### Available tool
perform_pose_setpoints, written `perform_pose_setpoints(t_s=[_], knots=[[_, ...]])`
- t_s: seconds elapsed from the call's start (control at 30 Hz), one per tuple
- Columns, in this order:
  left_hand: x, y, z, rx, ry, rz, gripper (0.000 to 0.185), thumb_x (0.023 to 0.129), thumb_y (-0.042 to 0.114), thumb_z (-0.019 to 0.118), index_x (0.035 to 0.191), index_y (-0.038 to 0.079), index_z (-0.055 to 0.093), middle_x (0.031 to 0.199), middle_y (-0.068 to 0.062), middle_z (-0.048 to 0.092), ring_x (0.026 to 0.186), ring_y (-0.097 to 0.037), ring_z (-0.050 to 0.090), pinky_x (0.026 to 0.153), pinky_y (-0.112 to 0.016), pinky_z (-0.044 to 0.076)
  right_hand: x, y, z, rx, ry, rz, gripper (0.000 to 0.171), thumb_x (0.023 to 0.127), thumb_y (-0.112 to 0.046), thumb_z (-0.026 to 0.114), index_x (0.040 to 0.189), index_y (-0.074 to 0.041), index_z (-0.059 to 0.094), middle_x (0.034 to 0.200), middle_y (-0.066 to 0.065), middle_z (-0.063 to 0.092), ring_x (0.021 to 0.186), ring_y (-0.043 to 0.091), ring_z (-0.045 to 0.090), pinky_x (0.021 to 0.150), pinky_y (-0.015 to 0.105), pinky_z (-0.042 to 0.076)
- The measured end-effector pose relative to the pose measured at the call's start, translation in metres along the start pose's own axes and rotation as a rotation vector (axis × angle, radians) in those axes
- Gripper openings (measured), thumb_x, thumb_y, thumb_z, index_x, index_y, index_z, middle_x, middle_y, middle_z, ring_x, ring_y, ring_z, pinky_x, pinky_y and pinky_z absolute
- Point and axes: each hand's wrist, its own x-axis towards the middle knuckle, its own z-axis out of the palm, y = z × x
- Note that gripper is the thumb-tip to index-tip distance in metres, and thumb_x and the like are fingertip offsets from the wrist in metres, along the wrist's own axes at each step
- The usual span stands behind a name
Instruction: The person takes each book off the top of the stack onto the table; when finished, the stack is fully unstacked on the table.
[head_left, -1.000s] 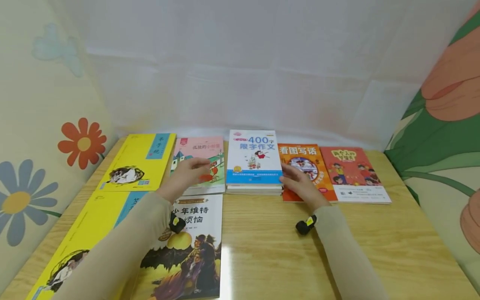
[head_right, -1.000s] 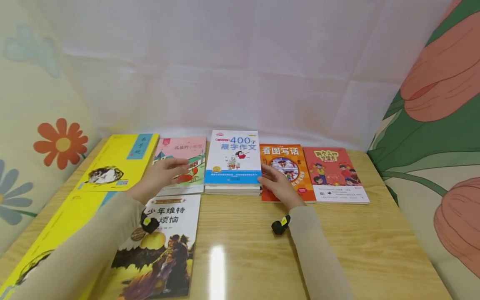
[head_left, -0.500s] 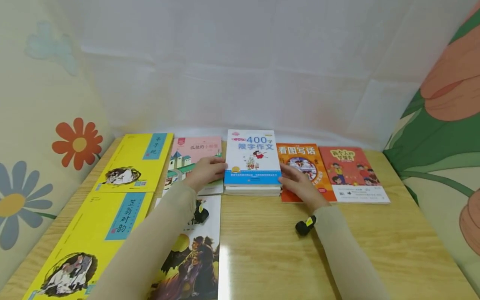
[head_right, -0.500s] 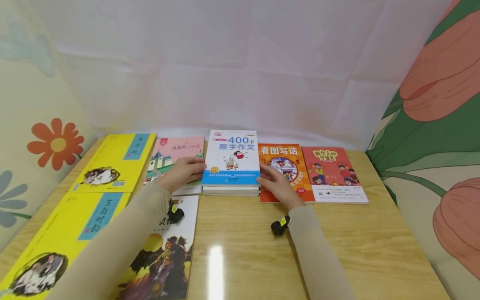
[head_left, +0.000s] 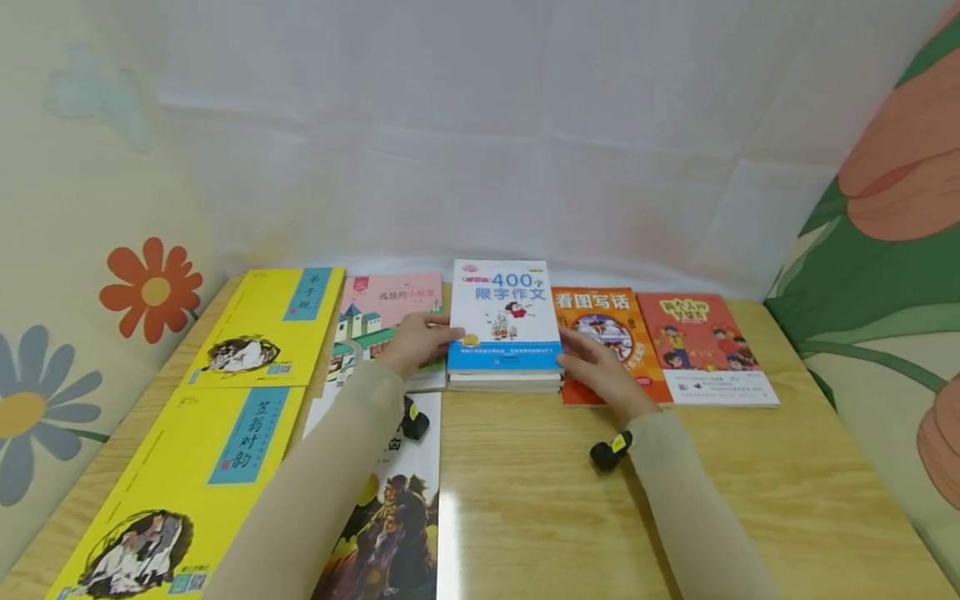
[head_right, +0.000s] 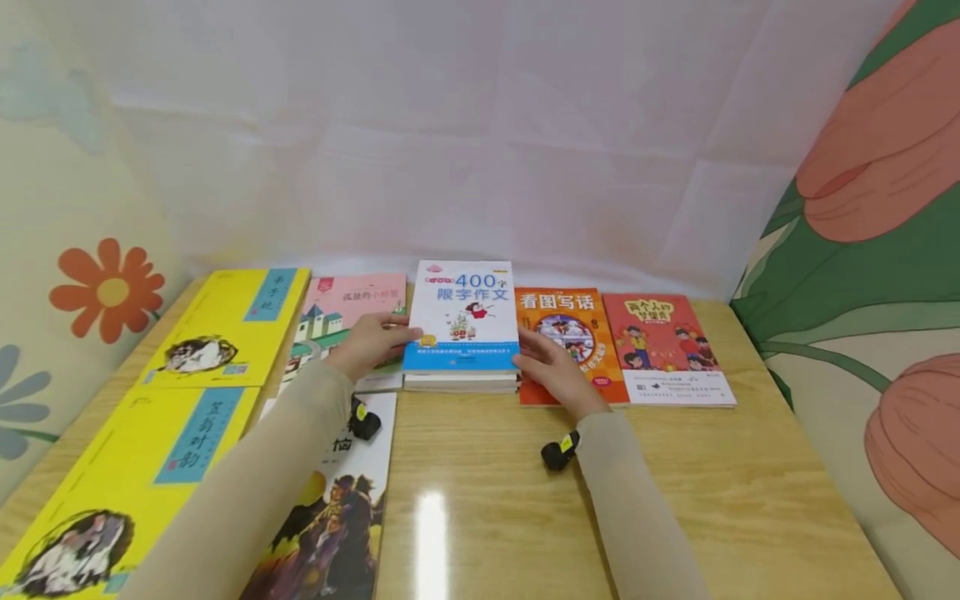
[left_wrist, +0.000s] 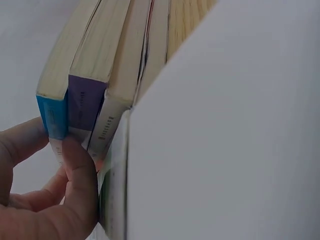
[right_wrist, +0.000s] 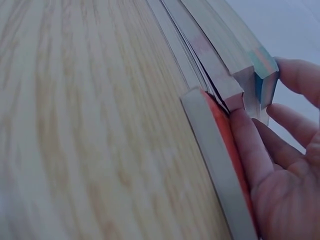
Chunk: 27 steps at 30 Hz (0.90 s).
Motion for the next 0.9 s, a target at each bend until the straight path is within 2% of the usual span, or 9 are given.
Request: perform_pose_setpoints(t_s=[0.17,0.4,0.57,0.67,0.8,0.9], knots=[[-0.001,0.0,-0.007,-0.012,-0.053,0.004,0.06,0.099,0.024,0.068,0.149,0.001,0.044,0.141,-0.016,0.054,0.125,-0.028,0.059,0.106,-0.036,0.05,0.0,-0.002,0.001,0.008,0.006,0.012,0.06,0.094,-0.052,0.068,0.149,-0.038,0.049,0.153,-0.006,0.048,0.14,0.021,0.043,0.121,0.05,0.031],[-0.001,-0.005,-0.021,-0.133,-0.145,-0.029,0.063,0.102,0.015,0.063,0.154,-0.002,0.032,0.141,-0.023,0.051,0.124,-0.032,0.058,0.101,-0.034,0.054,0.0,-0.004,0.003,0.023,0.0,0.023,0.056,0.098,-0.044,0.067,0.15,-0.033,0.05,0.151,-0.002,0.05,0.14,0.023,0.043,0.122,0.051,0.027],[-0.005,-0.012,-0.032,-0.111,-0.149,-0.024,0.061,0.102,0.015,0.061,0.153,-0.004,0.033,0.138,-0.023,0.054,0.113,-0.027,0.062,0.093,-0.032,0.058,0.002,-0.003,0.002,0.025,0.001,0.021,0.054,0.099,-0.032,0.067,0.151,-0.029,0.05,0.149,0.0,0.054,0.137,0.022,0.048,0.122,0.047,0.029],[-0.008,-0.017,-0.037,-0.109,-0.185,-0.006,0.061,0.104,0.014,0.058,0.155,-0.003,0.03,0.139,-0.024,0.053,0.109,-0.026,0.063,0.092,-0.032,0.059,0.003,-0.003,0.001,0.013,-0.002,0.007,0.053,0.101,-0.027,0.066,0.151,-0.026,0.049,0.149,0.002,0.054,0.138,0.023,0.049,0.121,0.046,0.031],[-0.015,-0.019,-0.04,-0.096,-0.225,0.021,0.064,0.106,0.018,0.055,0.158,0.001,0.023,0.141,-0.023,0.051,0.111,-0.027,0.062,0.092,-0.033,0.059,0.002,-0.003,0.001,0.005,-0.006,-0.001,0.054,0.101,-0.027,0.065,0.152,-0.023,0.049,0.151,0.005,0.052,0.139,0.024,0.047,0.122,0.046,0.029],[-0.024,-0.019,-0.038,-0.062,-0.213,0.054,0.064,0.106,0.021,0.053,0.159,0.005,0.021,0.141,-0.021,0.051,0.114,-0.029,0.061,0.091,-0.034,0.059,0.001,-0.003,0.001,0.005,0.0,0.015,0.053,0.1,-0.029,0.067,0.151,-0.023,0.051,0.151,0.004,0.052,0.14,0.024,0.046,0.123,0.047,0.027]])
